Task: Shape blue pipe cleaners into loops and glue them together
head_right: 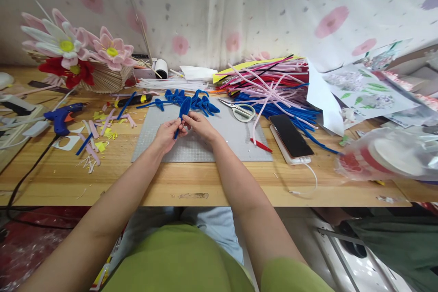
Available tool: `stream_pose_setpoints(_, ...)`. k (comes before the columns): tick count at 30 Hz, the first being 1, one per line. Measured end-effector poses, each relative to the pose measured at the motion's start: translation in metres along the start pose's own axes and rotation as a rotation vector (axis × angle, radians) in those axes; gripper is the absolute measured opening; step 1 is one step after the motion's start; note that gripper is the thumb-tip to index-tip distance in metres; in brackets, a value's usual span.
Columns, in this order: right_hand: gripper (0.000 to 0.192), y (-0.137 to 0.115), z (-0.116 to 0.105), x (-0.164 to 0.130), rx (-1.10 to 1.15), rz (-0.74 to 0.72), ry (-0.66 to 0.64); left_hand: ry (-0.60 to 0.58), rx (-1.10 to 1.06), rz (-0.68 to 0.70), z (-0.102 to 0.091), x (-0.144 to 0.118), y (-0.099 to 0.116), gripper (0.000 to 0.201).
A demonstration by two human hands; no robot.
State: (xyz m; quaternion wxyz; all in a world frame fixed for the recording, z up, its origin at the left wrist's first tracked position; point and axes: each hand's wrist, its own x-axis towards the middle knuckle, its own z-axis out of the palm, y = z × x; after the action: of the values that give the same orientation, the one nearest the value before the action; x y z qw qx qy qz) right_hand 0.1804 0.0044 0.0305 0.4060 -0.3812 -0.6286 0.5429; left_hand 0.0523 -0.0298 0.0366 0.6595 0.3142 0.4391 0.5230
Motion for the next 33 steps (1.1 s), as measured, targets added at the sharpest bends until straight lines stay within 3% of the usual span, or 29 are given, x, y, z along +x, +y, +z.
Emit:
stream_pose_setpoints(4,0.034,0.001,-0.003,0.006,-0.217,-0.141,0.073,-0.011,0.091,0.047,-0.005,0.004,-0.005,0.024)
stream_pose_setpoints(9,0.027,0.013,-0.004,0.012,-0.474,-0.213,0.209,0.028,0.279,0.102,-0.011,0.011,-0.014,0.023)
stream_pose_setpoints(14,0.022,0.016,-0.001,0.011,-0.469,-0.158,0.065,0.069,0.408,0.158,-0.016,0.018,-0.018,0.015)
stream_pose_setpoints(21,0.012,-0.007,0.013,-0.001,-0.656,-0.158,0.083,0.246,0.533,0.329,-0.025,0.023,-0.018,0.014)
stream_pose_setpoints(27,0.010,-0.007,0.015,-0.002,-0.515,-0.108,0.085,0.260,0.455,0.377,-0.023,0.023,-0.019,0.016)
stream_pose_setpoints(33,0.011,-0.002,0.010,0.003,-0.190,-0.064,-0.040,0.304,0.208,0.318,-0.015,0.019,-0.012,0.013)
